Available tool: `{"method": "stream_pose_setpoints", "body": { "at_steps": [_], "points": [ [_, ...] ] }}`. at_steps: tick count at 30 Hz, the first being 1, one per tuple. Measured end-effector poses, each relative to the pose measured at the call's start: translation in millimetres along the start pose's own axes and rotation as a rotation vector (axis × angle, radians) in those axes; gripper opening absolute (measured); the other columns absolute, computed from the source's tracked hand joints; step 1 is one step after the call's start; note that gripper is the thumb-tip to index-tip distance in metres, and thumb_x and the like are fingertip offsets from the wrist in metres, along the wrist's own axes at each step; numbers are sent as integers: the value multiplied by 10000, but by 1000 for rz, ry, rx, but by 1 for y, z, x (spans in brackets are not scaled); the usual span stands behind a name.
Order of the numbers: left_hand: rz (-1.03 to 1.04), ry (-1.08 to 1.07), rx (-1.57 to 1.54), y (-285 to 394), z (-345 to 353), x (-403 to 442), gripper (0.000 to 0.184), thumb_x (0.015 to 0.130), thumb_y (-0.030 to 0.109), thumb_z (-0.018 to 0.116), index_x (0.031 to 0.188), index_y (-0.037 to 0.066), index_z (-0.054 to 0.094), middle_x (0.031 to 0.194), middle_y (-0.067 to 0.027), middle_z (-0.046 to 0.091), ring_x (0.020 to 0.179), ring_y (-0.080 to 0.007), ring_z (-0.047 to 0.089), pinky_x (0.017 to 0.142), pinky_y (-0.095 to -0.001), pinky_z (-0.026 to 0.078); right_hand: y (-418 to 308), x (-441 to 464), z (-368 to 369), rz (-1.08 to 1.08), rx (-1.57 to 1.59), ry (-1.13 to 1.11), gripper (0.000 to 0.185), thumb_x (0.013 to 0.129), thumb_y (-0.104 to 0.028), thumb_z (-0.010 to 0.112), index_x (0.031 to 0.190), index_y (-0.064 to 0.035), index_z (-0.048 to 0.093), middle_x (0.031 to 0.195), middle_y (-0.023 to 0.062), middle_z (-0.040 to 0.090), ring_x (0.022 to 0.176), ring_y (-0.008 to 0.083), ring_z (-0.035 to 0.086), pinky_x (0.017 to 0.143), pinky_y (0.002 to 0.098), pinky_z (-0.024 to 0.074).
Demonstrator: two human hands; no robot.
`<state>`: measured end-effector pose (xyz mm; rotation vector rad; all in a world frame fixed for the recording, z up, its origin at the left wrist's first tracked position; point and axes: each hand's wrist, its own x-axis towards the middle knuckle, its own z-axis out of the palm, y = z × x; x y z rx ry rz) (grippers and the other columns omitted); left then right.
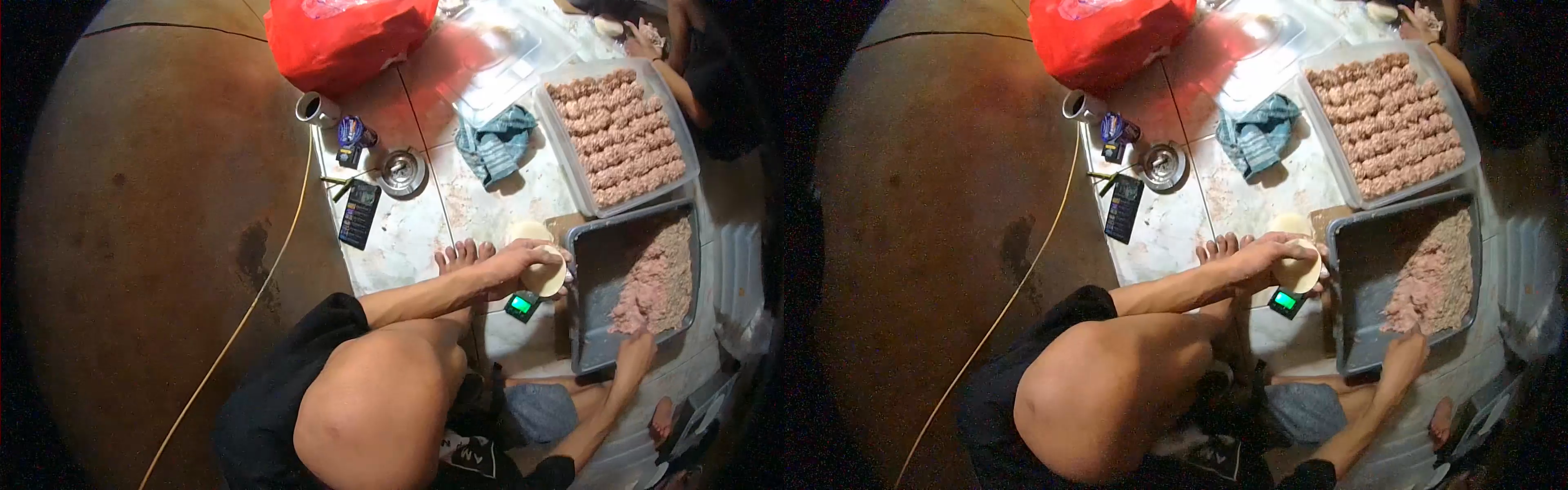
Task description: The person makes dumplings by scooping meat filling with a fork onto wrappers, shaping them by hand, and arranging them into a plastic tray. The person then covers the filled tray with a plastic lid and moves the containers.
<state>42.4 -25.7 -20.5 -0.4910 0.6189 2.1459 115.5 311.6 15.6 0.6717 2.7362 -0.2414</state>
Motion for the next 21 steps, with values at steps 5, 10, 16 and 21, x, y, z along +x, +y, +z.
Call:
{"method": "stream_pose_setpoints", "body": {
  "at_steps": [5, 10, 16, 21],
  "points": [
    [59, 13, 153, -6, -7, 11, 236, 1030, 111, 617, 1209, -33, 669, 1068, -167, 734, 914, -285, 756, 831, -409, 655, -2, 3, 25, -124, -80, -68, 203, 866, -65, 648, 1001, 83, 683, 983, 339, 681, 956, 535, 665, 865, 567, 521],
    [114, -22, 231, -9, -10, 12, 258, 996, 114, 645, 1205, -31, 689, 1105, -143, 732, 986, -268, 746, 889, -397, 639, -4, -3, 51, -28, -47, -111, 188, 874, -76, 650, 964, 78, 708, 947, 339, 692, 957, 531, 672, 852, 580, 518],
    [8, 3, 92, 4, 16, 6, 378, 1007, 159, 576, 1330, -33, 613, 1147, -201, 711, 1047, -344, 733, 991, -447, 592, -30, -17, -1, -1, 233, -17, 235, 921, -118, 638, 1080, 13, 749, 1003, 302, 724, 969, 459, 714, 837, 527, 559],
    [-87, 26, 268, 7, 39, 8, 447, 1001, 246, 570, 1358, -24, 574, 1201, -201, 702, 1092, -339, 721, 1013, -427, 568, -20, -24, 47, -18, 39, 23, 141, 788, -21, 682, 869, 79, 740, 811, 337, 693, 831, 499, 721, 797, 534, 582]
  ]
}}
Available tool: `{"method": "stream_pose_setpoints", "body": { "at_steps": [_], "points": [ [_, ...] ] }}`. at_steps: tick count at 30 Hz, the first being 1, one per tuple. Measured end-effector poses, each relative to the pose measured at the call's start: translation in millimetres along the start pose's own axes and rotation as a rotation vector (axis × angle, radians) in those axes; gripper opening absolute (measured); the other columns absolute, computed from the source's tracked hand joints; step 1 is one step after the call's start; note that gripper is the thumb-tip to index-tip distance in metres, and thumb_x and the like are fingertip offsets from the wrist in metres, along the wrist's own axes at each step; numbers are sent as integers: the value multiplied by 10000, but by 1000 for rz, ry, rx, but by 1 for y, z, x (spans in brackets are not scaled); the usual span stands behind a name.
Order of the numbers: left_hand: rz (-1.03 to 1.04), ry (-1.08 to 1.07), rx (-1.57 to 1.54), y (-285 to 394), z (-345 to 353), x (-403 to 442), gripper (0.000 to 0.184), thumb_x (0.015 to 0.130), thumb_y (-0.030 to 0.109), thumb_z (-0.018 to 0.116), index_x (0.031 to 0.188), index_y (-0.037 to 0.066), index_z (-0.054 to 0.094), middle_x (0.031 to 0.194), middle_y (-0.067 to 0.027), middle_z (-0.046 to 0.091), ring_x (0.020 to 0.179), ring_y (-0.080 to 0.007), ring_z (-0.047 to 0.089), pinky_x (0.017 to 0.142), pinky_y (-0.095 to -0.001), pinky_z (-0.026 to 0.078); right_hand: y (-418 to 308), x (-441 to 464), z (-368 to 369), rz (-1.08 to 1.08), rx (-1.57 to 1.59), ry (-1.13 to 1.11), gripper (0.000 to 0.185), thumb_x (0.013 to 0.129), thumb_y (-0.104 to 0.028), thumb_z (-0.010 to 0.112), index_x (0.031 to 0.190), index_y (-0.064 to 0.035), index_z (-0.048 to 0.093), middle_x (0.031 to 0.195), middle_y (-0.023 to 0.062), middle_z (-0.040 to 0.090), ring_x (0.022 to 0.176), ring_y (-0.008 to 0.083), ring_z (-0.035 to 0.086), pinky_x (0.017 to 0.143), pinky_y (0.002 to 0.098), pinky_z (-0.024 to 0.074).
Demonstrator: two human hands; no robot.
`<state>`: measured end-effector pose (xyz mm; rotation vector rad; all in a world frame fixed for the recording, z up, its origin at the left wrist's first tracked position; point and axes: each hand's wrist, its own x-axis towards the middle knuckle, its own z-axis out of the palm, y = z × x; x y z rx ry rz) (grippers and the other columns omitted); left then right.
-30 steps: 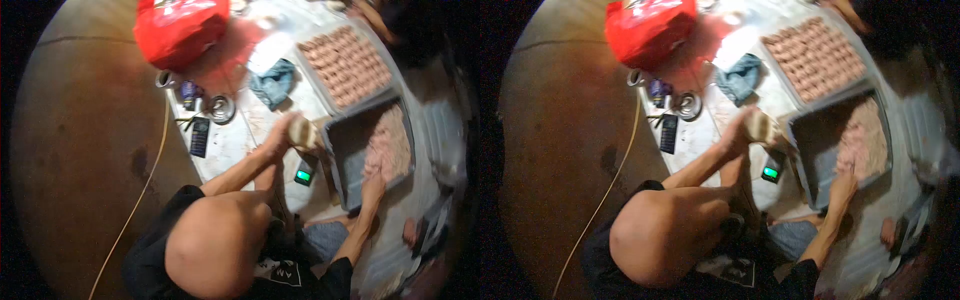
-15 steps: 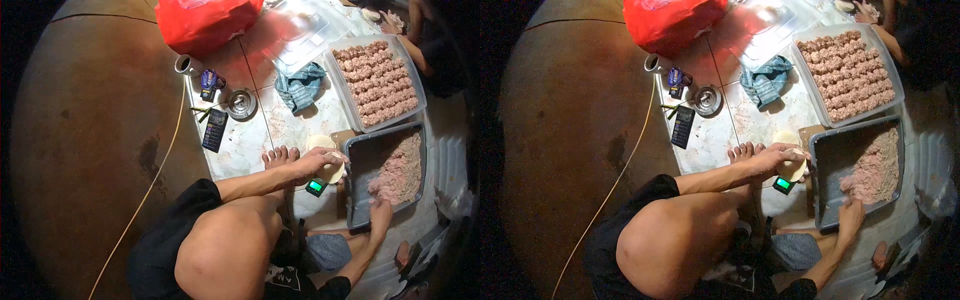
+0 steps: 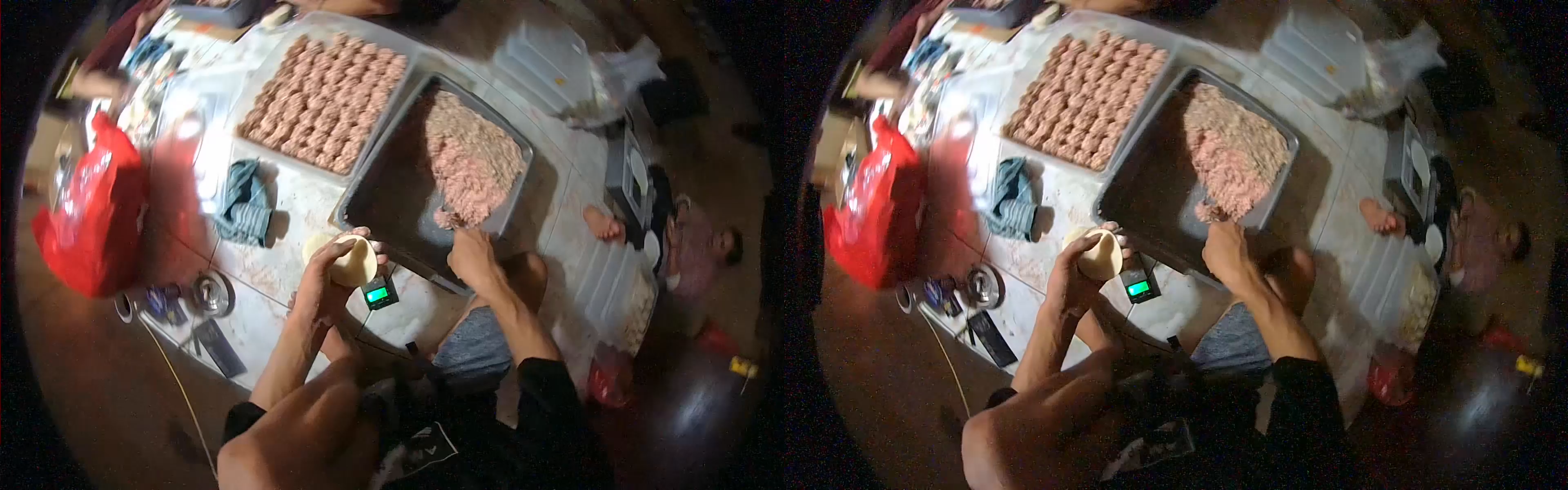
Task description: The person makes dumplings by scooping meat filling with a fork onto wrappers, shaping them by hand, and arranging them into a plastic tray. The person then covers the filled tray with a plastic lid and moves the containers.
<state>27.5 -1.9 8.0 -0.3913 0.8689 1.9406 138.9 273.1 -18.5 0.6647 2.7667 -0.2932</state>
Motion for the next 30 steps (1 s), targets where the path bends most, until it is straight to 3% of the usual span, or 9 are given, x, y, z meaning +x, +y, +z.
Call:
{"method": "stream_pose_setpoints", "body": {
  "at_steps": [6, 9, 10, 14, 17, 21, 24, 26, 30],
  "points": [
    [54, 40, -23, 5, 3, -2, 416, 981, 232, 592, 1305, -29, 592, 1133, -201, 710, 1027, -339, 728, 961, -421, 589, 2, 19, 9, 96, 167, 51, 258, 798, 18, 631, 1026, 120, 697, 942, 374, 677, 906, 514, 699, 825, 549, 581],
    [79, -2, -24, 3, -3, 4, 419, 979, 241, 583, 1299, -29, 588, 1121, -199, 700, 1028, -344, 717, 972, -426, 577, -2, -1, 19, -26, 24, 100, 197, 794, 28, 636, 958, 115, 700, 908, 363, 684, 892, 510, 705, 819, 557, 580],
    [82, 10, -19, 2, -1, 2, 419, 979, 243, 581, 1298, -29, 587, 1119, -198, 697, 1030, -343, 714, 974, -426, 574, -4, -3, -2, 37, 66, -60, 164, 792, 54, 620, 917, 117, 704, 873, 363, 681, 874, 507, 707, 794, 567, 575],
    [106, -36, -28, -4, -3, 6, 414, 978, 227, 582, 1297, -37, 580, 1136, -206, 681, 1046, -339, 705, 984, -427, 569, 12, 14, -7, -1, 193, 197, 157, 771, 95, 617, 898, 122, 707, 843, 358, 676, 839, 521, 699, 774, 568, 565],
    [129, 24, -38, -9, 6, 9, 415, 974, 208, 587, 1304, -44, 572, 1150, -212, 679, 1070, -349, 705, 996, -431, 572, 21, 29, 61, -8, 169, 378, 133, 793, 70, 617, 888, 118, 697, 858, 357, 678, 870, 526, 692, 798, 570, 560],
    [177, 36, -40, 2, 10, 8, 441, 965, 173, 591, 1338, -60, 559, 1235, -234, 659, 1171, -377, 669, 1086, -484, 540, 15, -12, -1, -84, 146, -169, 199, 895, 39, 539, 1002, 71, 704, 964, 275, 722, 974, 465, 696, 817, 551, 541],
    [278, 24, -15, 1, -2, 20, 455, 993, 232, 614, 1348, -46, 555, 1274, -248, 664, 1199, -388, 665, 1098, -476, 524, -3, -39, -48, -124, 469, 28, 159, 955, -77, 611, 991, 41, 711, 952, 270, 720, 946, 449, 707, 821, 514, 556],
    [329, 43, 24, 1, 3, 18, 481, 1013, 289, 620, 1352, -45, 547, 1282, -244, 672, 1194, -384, 670, 1109, -470, 507, -27, -58, -76, -103, 637, 56, 194, 996, -116, 604, 1028, 37, 719, 920, 233, 736, 879, 363, 741, 781, 451, 557],
    [339, -163, 44, -5, 14, 20, 539, 1029, 333, 647, 1420, -26, 554, 1336, -167, 668, 1213, -248, 655, 1018, -436, 562, -82, -73, -92, -203, 757, 102, 219, 1017, -166, 633, 1055, 29, 725, 847, 240, 709, 771, 278, 756, 696, 396, 543]
  ]
}}
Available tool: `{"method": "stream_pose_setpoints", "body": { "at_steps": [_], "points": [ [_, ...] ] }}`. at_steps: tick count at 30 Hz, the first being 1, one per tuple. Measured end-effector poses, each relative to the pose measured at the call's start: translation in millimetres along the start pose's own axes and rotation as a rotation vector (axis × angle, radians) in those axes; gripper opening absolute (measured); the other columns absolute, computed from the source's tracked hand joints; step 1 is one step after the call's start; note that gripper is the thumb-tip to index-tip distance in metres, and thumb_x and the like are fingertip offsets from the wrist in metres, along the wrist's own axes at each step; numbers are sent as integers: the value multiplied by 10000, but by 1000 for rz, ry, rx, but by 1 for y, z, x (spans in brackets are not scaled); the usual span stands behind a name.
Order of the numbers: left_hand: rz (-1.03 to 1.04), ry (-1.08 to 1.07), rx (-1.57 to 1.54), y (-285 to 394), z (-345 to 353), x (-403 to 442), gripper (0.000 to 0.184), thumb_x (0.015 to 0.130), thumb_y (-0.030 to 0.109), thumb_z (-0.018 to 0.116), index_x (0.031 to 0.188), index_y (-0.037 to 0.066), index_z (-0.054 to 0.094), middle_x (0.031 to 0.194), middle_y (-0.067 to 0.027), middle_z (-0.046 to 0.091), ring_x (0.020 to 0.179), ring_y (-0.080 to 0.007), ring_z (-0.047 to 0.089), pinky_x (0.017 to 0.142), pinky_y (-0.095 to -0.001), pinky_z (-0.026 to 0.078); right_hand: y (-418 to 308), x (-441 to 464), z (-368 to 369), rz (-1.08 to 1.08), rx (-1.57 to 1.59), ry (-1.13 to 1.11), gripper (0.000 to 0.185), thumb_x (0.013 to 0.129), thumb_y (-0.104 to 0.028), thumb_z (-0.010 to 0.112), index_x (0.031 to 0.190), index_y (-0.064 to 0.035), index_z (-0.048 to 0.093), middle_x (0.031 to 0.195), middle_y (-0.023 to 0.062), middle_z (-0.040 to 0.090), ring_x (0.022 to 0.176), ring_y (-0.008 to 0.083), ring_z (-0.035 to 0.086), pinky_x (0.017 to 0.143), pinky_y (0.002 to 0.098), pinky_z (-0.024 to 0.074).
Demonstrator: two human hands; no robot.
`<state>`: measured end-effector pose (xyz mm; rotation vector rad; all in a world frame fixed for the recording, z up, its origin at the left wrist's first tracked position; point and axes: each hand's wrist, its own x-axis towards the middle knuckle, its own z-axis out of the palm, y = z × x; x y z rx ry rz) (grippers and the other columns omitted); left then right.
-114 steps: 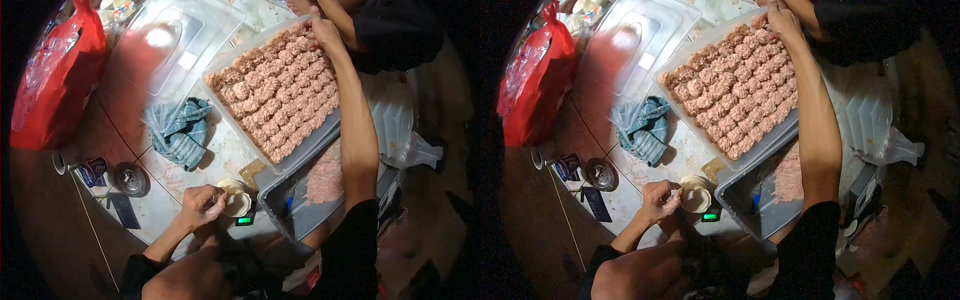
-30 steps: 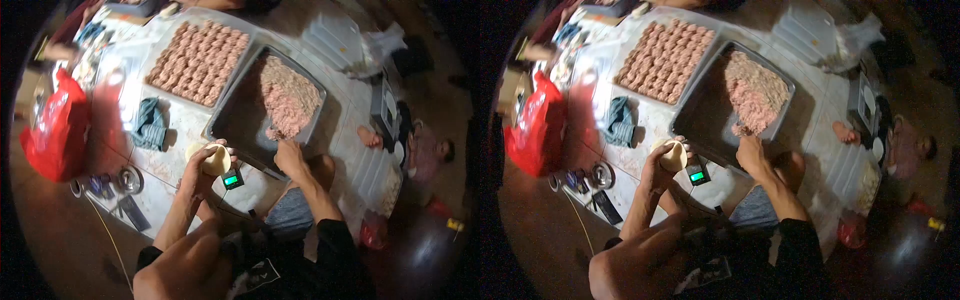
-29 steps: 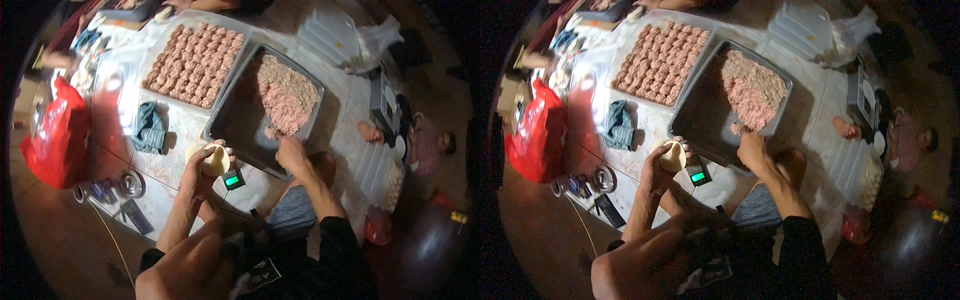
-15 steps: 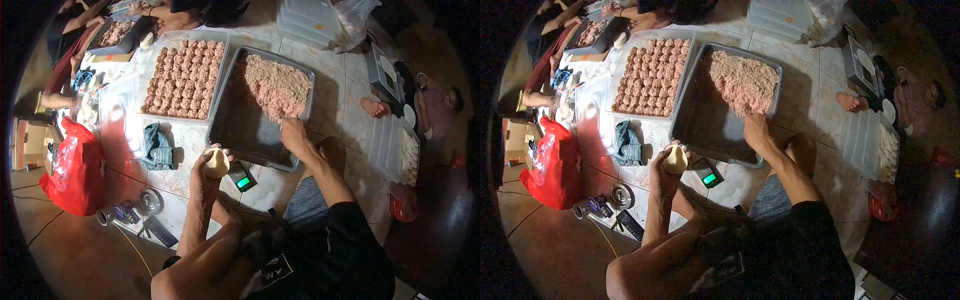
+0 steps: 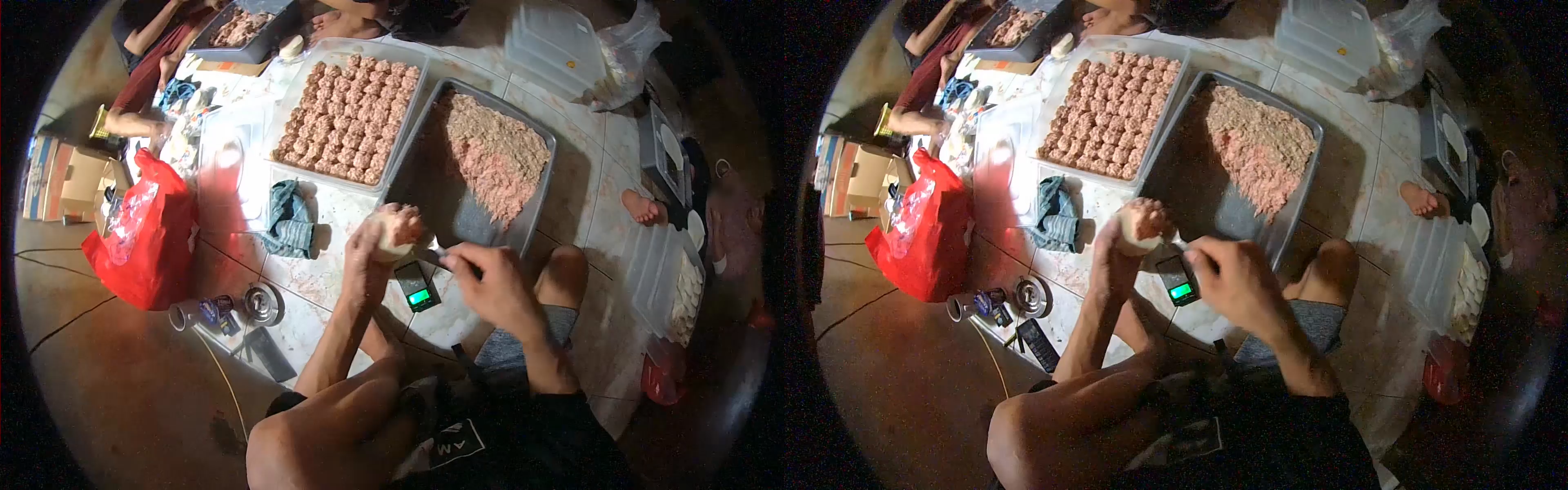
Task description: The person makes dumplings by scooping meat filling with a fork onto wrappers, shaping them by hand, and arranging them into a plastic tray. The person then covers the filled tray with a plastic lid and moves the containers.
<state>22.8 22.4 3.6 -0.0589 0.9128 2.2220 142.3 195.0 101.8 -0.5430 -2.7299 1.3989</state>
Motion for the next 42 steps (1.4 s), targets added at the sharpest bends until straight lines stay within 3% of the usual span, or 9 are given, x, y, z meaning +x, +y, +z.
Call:
{"method": "stream_pose_setpoints", "body": {
  "at_steps": [3, 10, 11, 13, 16, 19, 23, 38, 42],
  "points": [
    [-13, 144, 222, 1, 23, 0, 287, 954, 118, 771, 1190, -2, 660, 1115, -117, 727, 994, -212, 719, 907, -383, 589, 7, 5, 29, -30, -111, -84, 209, 998, -141, 631, 1128, -9, 728, 838, 267, 688, 822, 416, 730, 709, 468, 546],
    [55, 219, 25, -12, -17, 10, 161, 958, 111, 768, 974, 27, 632, 931, -89, 686, 854, -212, 710, 795, -344, 592, -17, -16, -1, 1, -364, -12, 229, 1011, -140, 596, 1196, -37, 683, 892, 243, 714, 834, 431, 720, 705, 494, 559],
    [110, 257, -15, -10, -14, 9, 343, 995, 355, 725, 1013, 23, 645, 946, -103, 691, 859, -252, 717, 822, -412, 599, -22, -15, 0, -22, -250, 12, 222, 1007, -128, 602, 1185, -29, 690, 941, 236, 721, 868, 429, 718, 741, 489, 560],
    [-116, 291, -233, 4, -4, 5, 611, 992, 623, 587, 1069, 21, 658, 987, -114, 707, 937, -291, 725, 900, -465, 584, -30, -12, 6, -71, -22, 68, 208, 999, -105, 614, 1162, -12, 704, 1038, 221, 735, 938, 426, 713, 814, 480, 562],
    [-133, 137, -241, 5, 4, 3, 857, 961, 796, 392, 1163, 11, 671, 1044, -125, 725, 1016, -297, 717, 980, -478, 548, -3, 2, 36, -117, -165, -46, 193, 994, -73, 617, 1167, -13, 678, 946, 212, 708, 868, 437, 695, 731, 490, 549],
    [-52, 297, -76, 7, -11, 4, 927, 967, 812, 309, 1216, -1, 679, 1102, -156, 739, 1032, -287, 719, 999, -449, 539, -15, 6, 25, -158, -158, 14, 182, 999, -87, 612, 1156, -24, 676, 920, 219, 706, 860, 448, 691, 727, 505, 546],
    [-104, 180, 90, 9, -3, 2, 1057, 952, 859, 222, 1294, -30, 680, 1094, -152, 752, 1040, -276, 721, 979, -423, 543, 5, 5, 49, -141, -164, -44, 191, 994, -81, 617, 1168, -42, 685, 907, 219, 705, 847, 443, 696, 722, 502, 547],
    [101, 273, 152, 5, -14, -2, 1050, 973, 860, 195, 1565, 39, 476, 1134, -154, 734, 1032, -263, 709, 927, -382, 559, -12, 6, 36, -149, -154, 3, 175, 983, -42, 625, 1139, -26, 703, 944, 220, 707, 853, 421, 707, 698, 464, 549],
    [13, 228, 62, 9, 10, -3, 1084, 974, 855, 203, 1532, -32, 481, 1084, -165, 719, 1009, -280, 707, 1006, -429, 533, 0, 9, 47, -201, -162, -40, 188, 985, -56, 639, 1158, -43, 709, 954, 208, 722, 835, 412, 717, 693, 458, 555]
  ]
}}
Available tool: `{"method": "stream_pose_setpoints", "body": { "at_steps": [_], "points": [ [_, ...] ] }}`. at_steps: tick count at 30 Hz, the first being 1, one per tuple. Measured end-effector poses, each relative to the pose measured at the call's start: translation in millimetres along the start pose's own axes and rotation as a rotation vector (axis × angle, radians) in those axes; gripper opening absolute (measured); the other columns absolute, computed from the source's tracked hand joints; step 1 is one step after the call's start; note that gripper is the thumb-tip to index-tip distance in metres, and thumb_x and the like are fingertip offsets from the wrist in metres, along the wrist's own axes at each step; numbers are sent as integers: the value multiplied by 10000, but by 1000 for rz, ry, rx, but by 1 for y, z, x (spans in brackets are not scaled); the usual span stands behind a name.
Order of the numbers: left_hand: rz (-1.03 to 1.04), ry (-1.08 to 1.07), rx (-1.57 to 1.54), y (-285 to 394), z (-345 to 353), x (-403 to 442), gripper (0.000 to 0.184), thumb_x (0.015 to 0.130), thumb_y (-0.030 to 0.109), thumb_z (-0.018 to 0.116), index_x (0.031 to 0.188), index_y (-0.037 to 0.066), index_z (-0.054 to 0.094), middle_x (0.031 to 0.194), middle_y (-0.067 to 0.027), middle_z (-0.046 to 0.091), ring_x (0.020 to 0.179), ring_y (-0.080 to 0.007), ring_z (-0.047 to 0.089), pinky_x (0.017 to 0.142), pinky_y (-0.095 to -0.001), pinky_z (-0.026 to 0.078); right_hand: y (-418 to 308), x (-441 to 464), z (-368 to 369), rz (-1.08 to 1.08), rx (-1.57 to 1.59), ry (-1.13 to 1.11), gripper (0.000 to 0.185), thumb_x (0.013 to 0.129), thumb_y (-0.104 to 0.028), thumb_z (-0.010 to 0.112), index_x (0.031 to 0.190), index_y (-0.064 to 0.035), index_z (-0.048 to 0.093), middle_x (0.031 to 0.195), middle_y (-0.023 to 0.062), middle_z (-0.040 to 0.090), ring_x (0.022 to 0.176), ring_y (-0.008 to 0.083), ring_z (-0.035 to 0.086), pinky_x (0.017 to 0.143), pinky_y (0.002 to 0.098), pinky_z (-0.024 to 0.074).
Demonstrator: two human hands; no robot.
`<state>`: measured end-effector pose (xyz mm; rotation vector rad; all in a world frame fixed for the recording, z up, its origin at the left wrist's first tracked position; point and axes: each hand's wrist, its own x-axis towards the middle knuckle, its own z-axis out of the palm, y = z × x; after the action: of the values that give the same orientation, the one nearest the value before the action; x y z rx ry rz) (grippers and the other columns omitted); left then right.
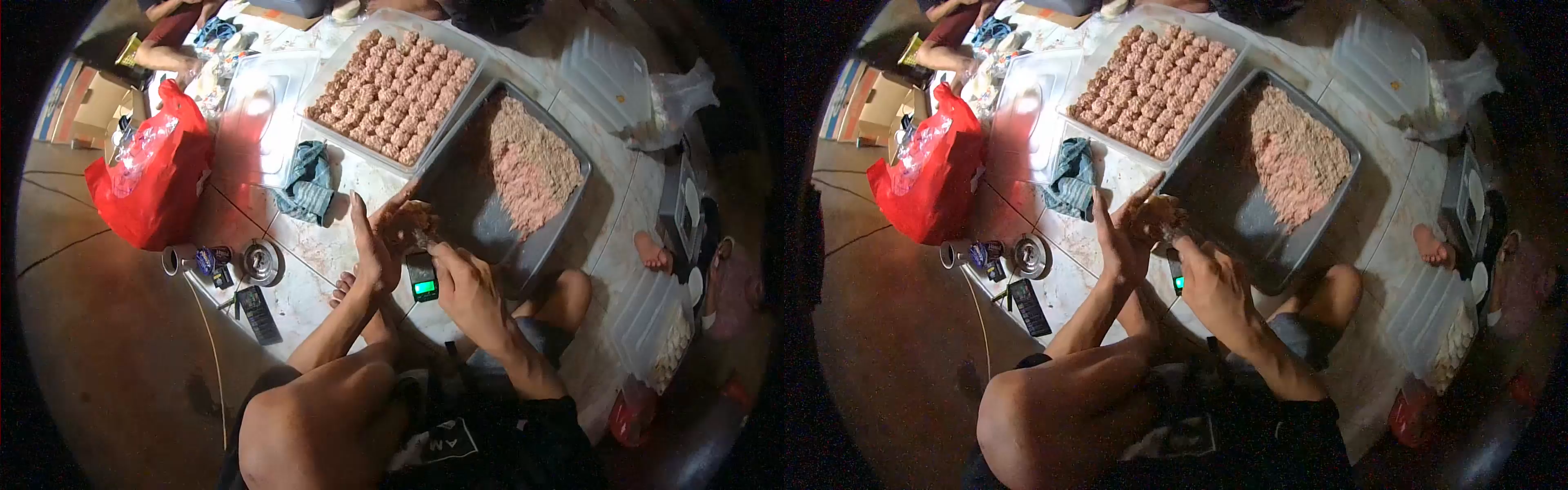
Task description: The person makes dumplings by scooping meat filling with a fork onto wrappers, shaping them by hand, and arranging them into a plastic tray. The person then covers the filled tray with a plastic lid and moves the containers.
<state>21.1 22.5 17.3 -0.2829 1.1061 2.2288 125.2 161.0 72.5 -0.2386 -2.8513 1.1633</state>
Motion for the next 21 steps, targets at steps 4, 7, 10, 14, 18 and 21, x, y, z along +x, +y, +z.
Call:
{"method": "stream_pose_setpoints", "body": {
  "at_steps": [4, 7, 10, 14, 18, 21],
  "points": [
    [76, 84, -4, 4, -16, 5, 1004, 998, 814, 277, 1560, 1, 452, 976, -97, 684, 937, -263, 704, 900, -410, 576, -6, -3, -37, 226, 119, 29, 222, 988, -118, 682, 1180, -11, 707, 1023, 193, 759, 883, 360, 758, 763, 421, 586],
    [159, -99, 130, -24, -31, 11, 696, 1096, 611, 367, 1467, 35, 492, 757, -64, 628, 639, -164, 612, 579, -311, 514, 5, 12, -36, 314, 124, 252, 270, 988, -216, 740, 1151, -3, 712, 847, 87, 678, 779, 146, 622, 726, 320, 512],
    [-14, -120, 279, -21, 2, -5, 632, 1116, 565, 383, 1420, 19, 481, 929, -99, 587, 815, -179, 577, 752, -339, 472, 52, 36, 5, 265, 259, -48, 160, 994, -166, 711, 1029, -11, 731, 767, 29, 632, 721, 109, 571, 694, 303, 489],
    [219, -175, 479, -27, -4, -1, 705, 1110, 608, 347, 1477, 16, 458, 1186, -168, 635, 1020, -226, 638, 926, -373, 516, 29, 31, -4, 223, 347, -90, 143, 1010, -115, 649, 963, 10, 700, 787, 50, 683, 738, 107, 603, 690, 303, 495],
    [-117, -444, 118, 25, -6, -14, 738, 1102, 625, 341, 1429, 1, 564, 1216, -138, 699, 948, -191, 700, 856, -327, 580, -21, 29, -49, 145, 382, -65, 159, 1017, -131, 673, 955, 12, 703, 773, 42, 691, 704, 89, 589, 654, 276, 483],
    [334, -638, 272, 16, -13, 7, 540, 930, 510, 753, 1069, -5, 669, 1006, -53, 693, 968, -106, 629, 866, -290, 517, -53, 29, -61, 111, 405, 9, 221, 1039, -169, 663, 949, 30, 700, 745, 45, 679, 705, 108, 601, 661, 280, 482]
  ]
}}
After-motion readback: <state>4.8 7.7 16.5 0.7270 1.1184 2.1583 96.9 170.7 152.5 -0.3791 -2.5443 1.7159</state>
